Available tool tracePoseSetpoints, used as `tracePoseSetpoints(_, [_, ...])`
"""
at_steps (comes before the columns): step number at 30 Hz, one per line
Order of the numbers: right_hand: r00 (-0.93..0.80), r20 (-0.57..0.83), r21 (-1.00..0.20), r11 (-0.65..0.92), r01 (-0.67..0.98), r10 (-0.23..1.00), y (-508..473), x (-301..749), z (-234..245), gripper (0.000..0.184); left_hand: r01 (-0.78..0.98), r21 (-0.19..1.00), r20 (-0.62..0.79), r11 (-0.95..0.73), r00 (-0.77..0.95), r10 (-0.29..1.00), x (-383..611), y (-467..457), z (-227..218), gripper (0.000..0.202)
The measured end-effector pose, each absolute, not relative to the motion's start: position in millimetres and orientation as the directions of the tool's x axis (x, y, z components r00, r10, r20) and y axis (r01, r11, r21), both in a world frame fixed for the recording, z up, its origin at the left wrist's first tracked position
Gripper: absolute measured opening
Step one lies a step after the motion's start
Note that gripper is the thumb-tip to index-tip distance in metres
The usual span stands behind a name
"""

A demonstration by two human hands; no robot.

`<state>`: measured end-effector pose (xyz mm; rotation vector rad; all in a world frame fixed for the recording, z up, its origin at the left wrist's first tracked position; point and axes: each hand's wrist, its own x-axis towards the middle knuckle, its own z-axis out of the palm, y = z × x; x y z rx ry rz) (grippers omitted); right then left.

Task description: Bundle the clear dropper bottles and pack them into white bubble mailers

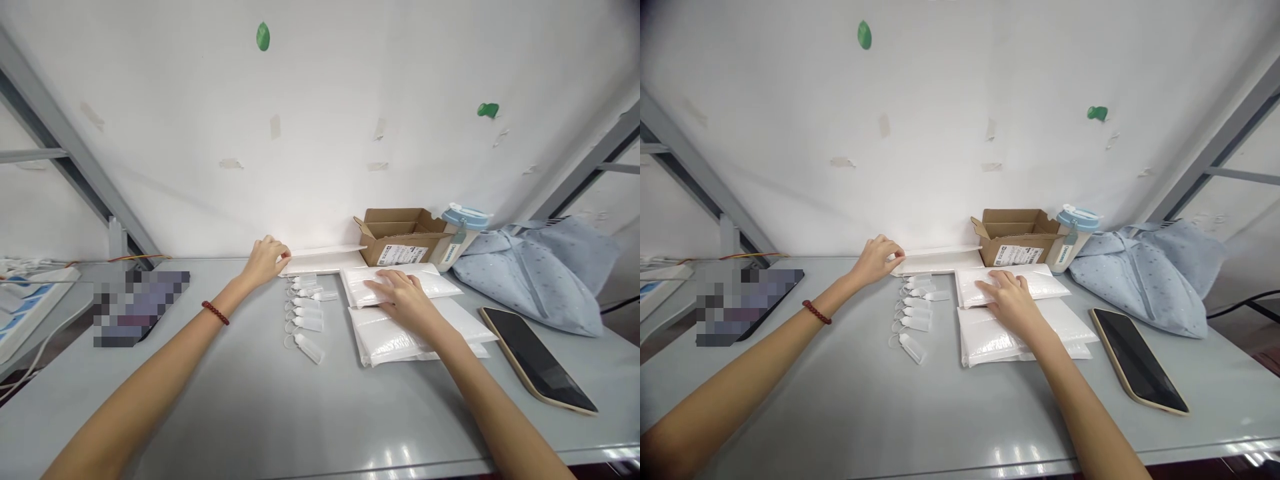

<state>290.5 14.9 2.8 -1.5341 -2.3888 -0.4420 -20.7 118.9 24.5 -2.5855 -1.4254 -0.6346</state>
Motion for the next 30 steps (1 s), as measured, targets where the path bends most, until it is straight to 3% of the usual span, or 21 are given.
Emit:
tracePoseSetpoints(7, [-0.386, 0.352, 0.073, 0.386, 0.92, 0.853, 16, 292, 2, 0.035, 0.817, -0.077, 0.651, -0.571, 0.475, 0.592, -41, 73, 17, 0.015])
tracePoseSetpoints(12, [-0.387, 0.424, 0.026, 0.416, 0.909, 0.819, 17, 296, 1, 0.043, 0.82, -0.167, 0.746, -0.548, 0.469, 0.473, -52, 44, 14, 0.01])
tracePoseSetpoints(15, [-0.412, 0.567, 0.039, 0.476, 0.878, 0.713, 15, 292, 4, 0.046, 0.816, -0.206, 0.787, -0.54, 0.466, 0.405, -49, 34, 18, 0.01])
tracePoseSetpoints(19, [-0.394, 0.797, 0.132, 0.503, 0.854, 0.459, 3, 274, 14, 0.043, 0.781, -0.27, 0.813, -0.563, 0.498, 0.301, -34, 23, 22, 0.017])
tracePoseSetpoints(24, [-0.457, 0.845, 0.325, 0.412, 0.851, 0.278, -12, 251, 23, 0.03, 0.73, -0.367, 0.835, -0.577, 0.531, 0.141, -16, 10, 19, 0.026])
tracePoseSetpoints(27, [-0.504, 0.814, 0.353, 0.443, 0.824, 0.289, -12, 250, 21, 0.021, 0.735, -0.344, 0.857, -0.584, 0.5, 0.125, -12, 8, 18, 0.024])
tracePoseSetpoints(30, [-0.498, 0.811, 0.333, 0.46, 0.823, 0.306, -8, 254, 19, 0.019, 0.768, -0.169, 0.895, -0.618, 0.382, 0.23, -11, 7, 18, 0.013])
